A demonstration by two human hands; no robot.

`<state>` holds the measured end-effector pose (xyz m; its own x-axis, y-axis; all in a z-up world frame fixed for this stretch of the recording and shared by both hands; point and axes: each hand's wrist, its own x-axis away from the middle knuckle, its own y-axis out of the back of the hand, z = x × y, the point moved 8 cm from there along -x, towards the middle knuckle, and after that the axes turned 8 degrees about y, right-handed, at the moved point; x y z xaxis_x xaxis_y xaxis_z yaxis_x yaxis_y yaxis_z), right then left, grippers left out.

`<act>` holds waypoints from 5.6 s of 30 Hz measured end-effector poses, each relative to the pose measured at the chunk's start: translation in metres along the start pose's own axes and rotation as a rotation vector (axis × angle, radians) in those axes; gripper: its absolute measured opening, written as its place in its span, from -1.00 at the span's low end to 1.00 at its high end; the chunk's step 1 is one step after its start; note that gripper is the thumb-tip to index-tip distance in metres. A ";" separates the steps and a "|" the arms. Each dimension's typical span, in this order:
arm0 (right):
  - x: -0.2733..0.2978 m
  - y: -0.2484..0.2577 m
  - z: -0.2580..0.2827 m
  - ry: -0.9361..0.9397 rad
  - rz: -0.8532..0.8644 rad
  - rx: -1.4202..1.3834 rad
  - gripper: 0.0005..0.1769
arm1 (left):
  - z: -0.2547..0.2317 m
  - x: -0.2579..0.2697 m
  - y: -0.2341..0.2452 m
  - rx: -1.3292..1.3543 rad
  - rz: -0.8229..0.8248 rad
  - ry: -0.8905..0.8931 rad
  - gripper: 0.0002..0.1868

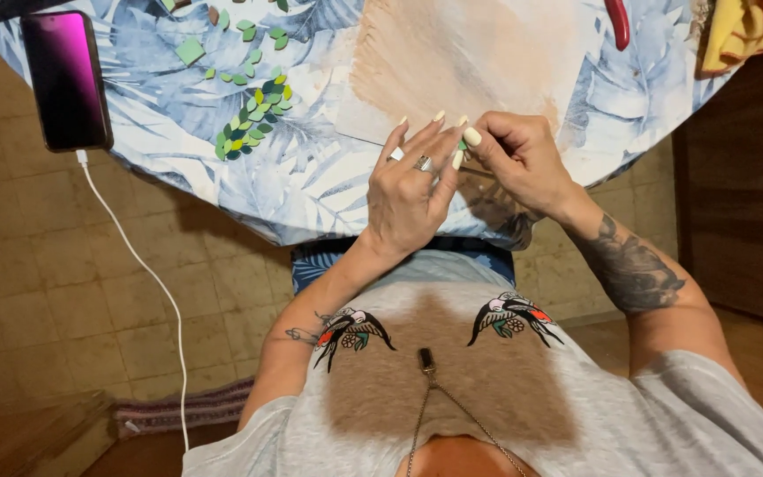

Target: Sanding the edges of small green mosaic tiles by rubbing them against a sheet of sandpaper on a table.

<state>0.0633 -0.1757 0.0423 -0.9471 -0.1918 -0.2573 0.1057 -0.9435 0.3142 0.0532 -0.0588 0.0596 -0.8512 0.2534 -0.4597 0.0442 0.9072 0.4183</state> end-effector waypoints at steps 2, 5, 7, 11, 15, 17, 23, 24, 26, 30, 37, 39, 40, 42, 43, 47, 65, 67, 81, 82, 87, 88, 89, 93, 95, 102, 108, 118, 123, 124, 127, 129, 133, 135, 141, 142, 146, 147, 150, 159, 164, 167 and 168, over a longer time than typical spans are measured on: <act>-0.001 0.000 -0.001 -0.002 -0.001 -0.003 -0.68 | 0.001 0.000 -0.001 0.003 -0.010 0.005 -0.71; -0.002 -0.001 -0.002 -0.004 -0.007 -0.019 -0.67 | 0.003 0.000 -0.001 0.007 -0.024 0.014 -0.71; -0.003 -0.002 -0.002 -0.006 -0.011 -0.031 -0.67 | 0.003 -0.001 0.000 0.010 -0.027 0.020 -0.70; -0.005 -0.004 0.004 -0.024 0.002 -0.082 -0.68 | 0.002 -0.001 0.002 0.010 -0.026 0.024 -0.69; -0.004 -0.005 0.005 -0.037 0.015 -0.089 -0.72 | 0.005 0.001 0.001 0.002 -0.034 0.020 -0.69; -0.005 -0.004 0.007 -0.026 0.027 -0.056 -0.71 | 0.004 0.000 0.001 -0.013 -0.029 0.017 -0.69; 0.026 0.020 -0.029 0.201 0.230 0.724 -0.86 | 0.014 0.009 -0.007 -0.351 0.141 -0.024 -0.68; 0.031 0.024 -0.034 0.175 0.304 0.972 -0.91 | 0.016 0.009 -0.009 -0.438 0.219 -0.018 -0.67; 0.029 0.021 -0.035 0.178 0.302 0.980 -0.91 | 0.024 0.012 -0.011 -0.444 0.269 -0.008 -0.64; -0.006 -0.009 -0.051 0.326 0.252 0.964 -0.90 | 0.030 0.014 -0.014 -0.463 0.339 -0.005 -0.59; -0.131 -0.055 -0.081 0.449 0.311 0.881 -0.93 | 0.034 0.018 -0.016 -0.644 0.383 -0.043 -0.51; -0.120 -0.057 -0.065 0.313 0.410 0.676 -0.74 | 0.034 0.018 -0.015 -0.624 0.359 -0.047 -0.53; -0.099 -0.051 -0.053 0.308 0.412 0.678 -0.74 | 0.034 0.020 -0.015 -0.619 0.360 -0.046 -0.53; -0.059 -0.039 -0.032 0.302 0.480 0.898 -0.90 | 0.035 0.019 -0.016 -0.639 0.360 -0.060 -0.52; -0.039 -0.025 -0.035 0.292 0.479 0.899 -0.90 | 0.035 0.019 -0.016 -0.633 0.367 -0.062 -0.52; 0.022 0.009 -0.042 0.219 0.517 0.938 -0.93 | 0.034 0.018 -0.017 -0.662 0.368 -0.110 -0.48; -0.032 -0.028 -0.038 0.402 0.546 0.966 -0.92 | 0.038 0.019 -0.020 -0.584 0.359 -0.056 -0.49; 0.009 -0.003 -0.046 0.387 0.533 1.023 -0.88 | 0.040 0.019 -0.019 -0.504 0.342 -0.043 -0.50; -0.128 -0.076 -0.063 0.660 0.402 0.897 -0.75 | 0.032 0.018 -0.015 -0.641 0.354 -0.084 -0.46; -0.118 -0.071 -0.052 0.662 0.399 0.898 -0.75 | 0.032 0.017 -0.015 -0.643 0.354 -0.087 -0.46; -0.018 -0.029 -0.043 0.352 0.752 0.968 -0.94 | 0.035 0.019 -0.017 -0.649 0.363 -0.085 -0.46; 0.005 -0.009 -0.063 0.348 0.753 0.964 -0.94 | 0.036 0.020 -0.017 -0.648 0.369 -0.083 -0.46; 0.026 0.015 -0.078 0.426 0.681 1.081 -0.93 | 0.036 0.019 -0.016 -0.584 0.356 -0.079 -0.48; 0.035 0.069 -0.071 0.494 0.481 1.331 -0.95 | 0.030 0.017 -0.015 -0.509 0.296 -0.084 -0.54; 0.030 0.059 -0.071 0.352 0.302 0.972 -0.93 | 0.025 0.014 -0.013 -0.462 0.228 -0.089 -0.57; 0.008 0.010 -0.029 -0.033 0.000 -0.009 -0.81 | 0.012 -0.002 -0.004 -0.164 0.083 0.010 -0.62; 0.005 0.005 -0.014 -0.066 -0.022 -0.086 -0.78 | 0.008 -0.005 -0.011 -0.023 0.101 0.021 -0.65; 0.013 0.003 -0.030 -0.101 -0.069 -0.173 -0.80 | 0.010 -0.005 -0.006 -0.003 0.023 0.026 -0.74; 0.010 0.003 -0.021 -0.010 -0.047 -0.041 -0.77 | 0.010 -0.004 -0.004 -0.021 -0.012 0.016 -0.79; 0.011 0.003 -0.021 -0.011 -0.047 -0.041 -0.77 | 0.011 -0.003 -0.005 -0.020 -0.011 0.017 -0.79; 0.011 0.005 -0.018 0.019 -0.034 0.007 -0.79 | 0.011 -0.001 -0.007 -0.036 -0.016 0.010 -0.80; 0.010 0.006 -0.010 0.102 0.009 0.181 -0.77 | 0.014 0.001 -0.010 -0.107 0.000 0.006 -0.79; 0.038 0.026 -0.049 0.251 0.116 0.527 -0.77 | 0.012 0.008 -0.008 -0.340 0.103 -0.054 -0.74; 0.045 0.031 -0.045 0.311 0.253 1.045 -0.87 | 0.017 0.012 -0.010 -0.489 0.208 -0.035 -0.69; 0.026 0.001 -0.067 0.419 0.309 1.078 -0.87 | 0.029 0.018 -0.014 -0.477 0.303 -0.041 -0.58; 0.005 -0.010 -0.056 0.422 0.311 1.075 -0.87 | 0.029 0.018 -0.013 -0.480 0.301 -0.039 -0.58; -0.073 -0.051 -0.044 0.494 0.351 0.924 -0.86 | 0.034 0.022 -0.022 -0.679 0.426 -0.052 -0.53; -0.092 -0.056 -0.048 0.513 0.297 0.934 -0.83 | 0.035 0.023 -0.023 -0.698 0.438 -0.049 -0.52; -0.116 -0.056 -0.062 0.630 0.195 0.972 -0.89 | 0.029 0.020 -0.018 -0.651 0.368 -0.070 -0.53; 0.020 0.007 -0.036 0.414 0.577 1.084 -0.86 | 0.034 0.019 -0.020 -0.735 0.445 -0.087 -0.48; 0.017 0.005 -0.042 0.387 0.561 1.072 -0.95 | 0.036 0.022 -0.021 -0.703 0.459 -0.099 -0.46; -0.031 -0.035 -0.048 0.445 0.548 0.983 -0.90 | 0.037 0.022 -0.021 -0.699 0.460 -0.076 -0.48; -0.049 -0.048 -0.046 0.509 0.484 0.967 -0.86 | 0.036 0.022 -0.021 -0.682 0.453 -0.064 -0.50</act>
<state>0.1190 -0.1337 -0.0022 -0.6199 -0.7621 -0.1871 -0.0603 -0.1915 0.9796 0.0527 -0.0603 0.0121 -0.7950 0.5831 -0.1672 0.0310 0.3144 0.9488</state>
